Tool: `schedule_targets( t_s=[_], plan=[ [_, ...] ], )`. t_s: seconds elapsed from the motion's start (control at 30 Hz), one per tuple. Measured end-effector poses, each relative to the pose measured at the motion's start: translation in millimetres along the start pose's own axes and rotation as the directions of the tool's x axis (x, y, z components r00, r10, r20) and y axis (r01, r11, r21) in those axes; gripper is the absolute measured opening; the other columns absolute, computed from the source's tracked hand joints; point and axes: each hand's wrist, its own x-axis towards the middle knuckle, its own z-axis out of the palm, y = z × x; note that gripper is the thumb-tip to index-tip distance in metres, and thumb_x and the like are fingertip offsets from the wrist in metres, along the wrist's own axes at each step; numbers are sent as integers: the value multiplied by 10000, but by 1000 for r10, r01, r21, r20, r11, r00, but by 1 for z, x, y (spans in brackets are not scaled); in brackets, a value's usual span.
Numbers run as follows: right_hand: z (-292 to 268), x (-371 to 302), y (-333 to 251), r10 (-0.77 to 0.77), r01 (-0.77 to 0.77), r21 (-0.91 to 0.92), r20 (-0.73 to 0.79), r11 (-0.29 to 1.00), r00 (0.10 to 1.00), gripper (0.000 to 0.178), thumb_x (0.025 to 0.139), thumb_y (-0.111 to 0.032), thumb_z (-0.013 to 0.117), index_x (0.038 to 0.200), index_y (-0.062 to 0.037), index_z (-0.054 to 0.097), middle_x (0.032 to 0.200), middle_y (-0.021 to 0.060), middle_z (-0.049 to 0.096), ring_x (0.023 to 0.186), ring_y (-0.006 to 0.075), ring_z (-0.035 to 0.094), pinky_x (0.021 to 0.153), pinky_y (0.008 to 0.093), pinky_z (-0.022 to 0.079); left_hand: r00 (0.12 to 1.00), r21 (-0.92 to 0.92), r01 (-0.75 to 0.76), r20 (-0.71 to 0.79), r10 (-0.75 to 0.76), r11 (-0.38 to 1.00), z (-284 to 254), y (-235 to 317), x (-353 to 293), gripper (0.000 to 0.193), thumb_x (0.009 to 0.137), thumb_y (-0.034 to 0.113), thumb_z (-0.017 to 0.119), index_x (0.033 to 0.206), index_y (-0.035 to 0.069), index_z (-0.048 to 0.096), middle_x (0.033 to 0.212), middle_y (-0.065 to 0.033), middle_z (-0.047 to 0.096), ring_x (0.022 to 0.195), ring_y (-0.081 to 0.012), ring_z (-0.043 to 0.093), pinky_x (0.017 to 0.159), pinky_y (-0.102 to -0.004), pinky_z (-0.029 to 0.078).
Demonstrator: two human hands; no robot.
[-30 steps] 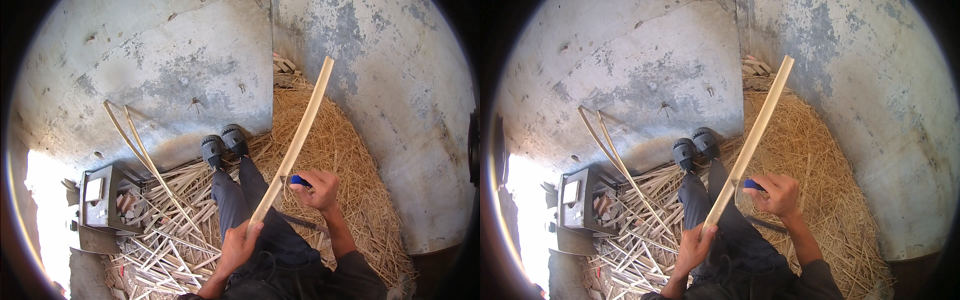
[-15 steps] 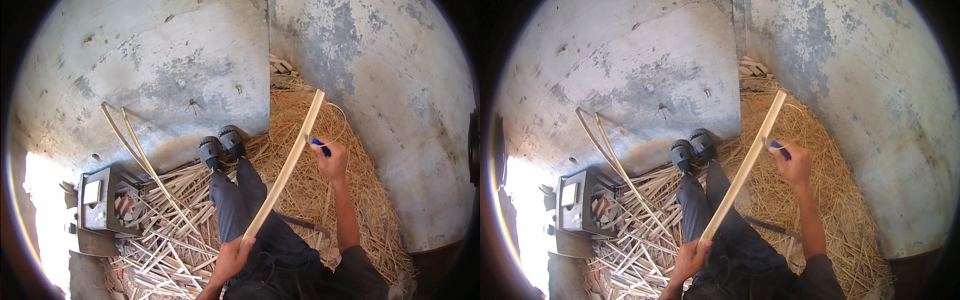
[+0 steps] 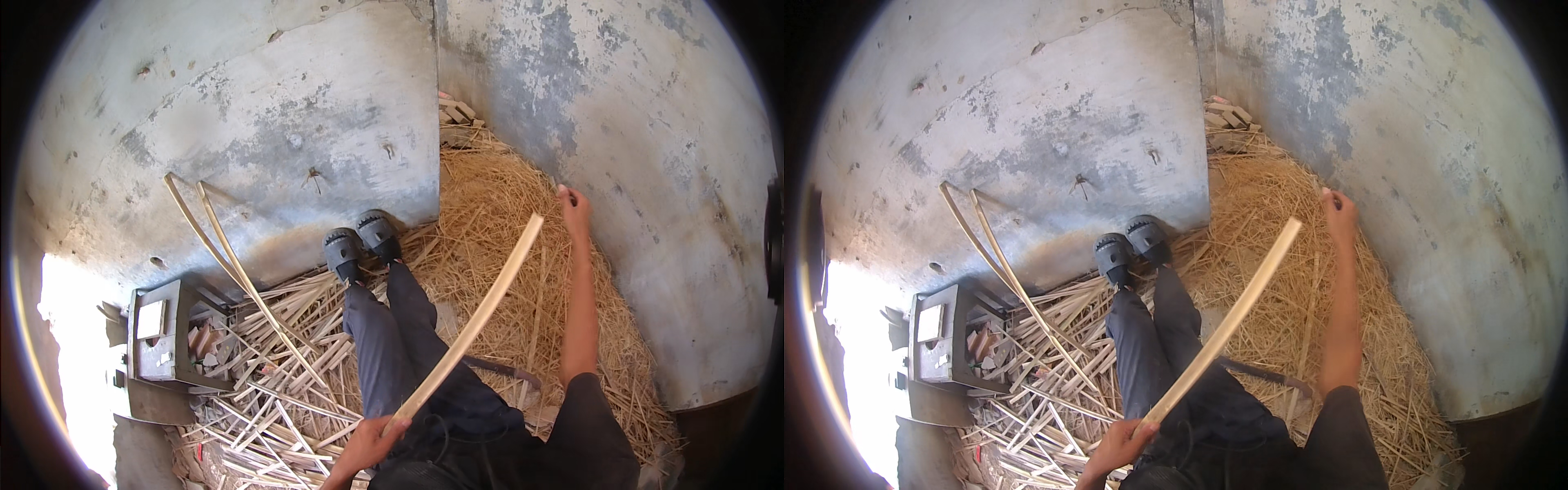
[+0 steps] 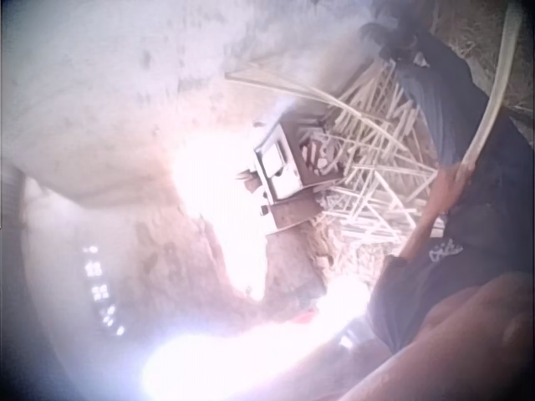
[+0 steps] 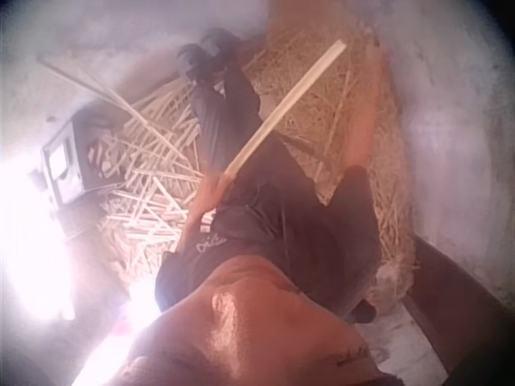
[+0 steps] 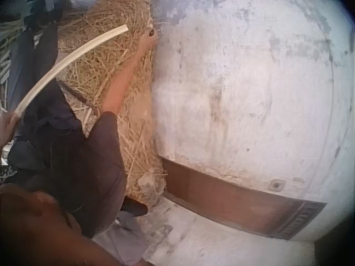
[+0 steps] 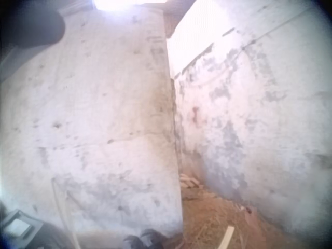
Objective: The person sits on a straw-covered floor and uses a large knife to shave and split a long bamboo pole. They hold the pole with one hand and use the knife to remove strips of bamboo, refining the pole's shape. The person then uses a smaller blue-handled tool to further smooth and shape the bamboo.
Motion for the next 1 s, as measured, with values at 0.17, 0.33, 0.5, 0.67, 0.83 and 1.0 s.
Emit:
schedule_targets(
  t_s=[0.17, 0.33, 0.5, 0.67, 0.83, 1.0],
  plan=[
    [-26, -1, 43, 168, 33, -402, 455, 915, 874, 532, 974, -491, 648, 1154, 6, 706, 855, 151, 726, 808, 241, 701, 705, 377, 520, 983, -70, 184, 13, -184, 980, -11, -9, 11, 484, 1030, 445, 626, 854, 0, 697, 544, -33, 539, 532, -111, 563, 519, -327, 432],
    [-27, -81, 1, 210, -122, -227, 419, 966, 883, 607, 977, -531, 642, 1277, -3, 632, 839, 98, 691, 716, 197, 655, 673, 359, 521, 996, -72, 66, -60, -71, 995, -9, 5, 49, 475, 1031, 448, 625, 862, 8, 681, 548, -24, 528, 527, -105, 563, 512, -316, 433],
    [-25, -175, -62, -133, -647, 513, 830, 565, 542, 572, 1036, -507, 581, 1303, -2, 608, 789, 13, 603, 500, 32, 399, 442, 196, 296, 986, -127, -32, 156, 51, 991, 3, 37, 74, 414, 1058, 421, 589, 963, 20, 632, 644, -25, 606, 581, -111, 605, 552, -296, 469],
    [1, -227, -87, -125, -697, 669, 739, 260, 663, 454, 1058, -402, 576, 1264, 0, 625, 734, -3, 568, 469, 32, 361, 424, 211, 262, 930, -59, -150, 330, 161, 987, 11, 50, 90, 455, 1065, 435, 550, 933, 3, 607, 651, -83, 672, 608, -223, 693, 599, -349, 515],
    [8, -233, -87, 19, -697, 666, 720, 266, 694, 293, 1027, -301, 642, 1108, -20, 637, 679, -32, 501, 442, 34, 340, 420, 232, 249, 939, 247, -225, 313, 142, 943, 2, 49, 94, 480, 1055, 448, 564, 1181, -13, 611, 823, -142, 714, 795, -293, 729, 734, -393, 550],
    [6, -236, -89, 63, -652, 687, 671, 322, 739, 217, 999, -246, 693, 914, -70, 599, 632, -61, 452, 431, 41, 337, 425, 243, 238, 833, 251, -551, 224, 506, 796, -32, 96, 74, 601, 1009, 463, 631, 1354, -23, 554, 1205, -207, 663, 1132, -324, 662, 947, -400, 528]
  ],
)
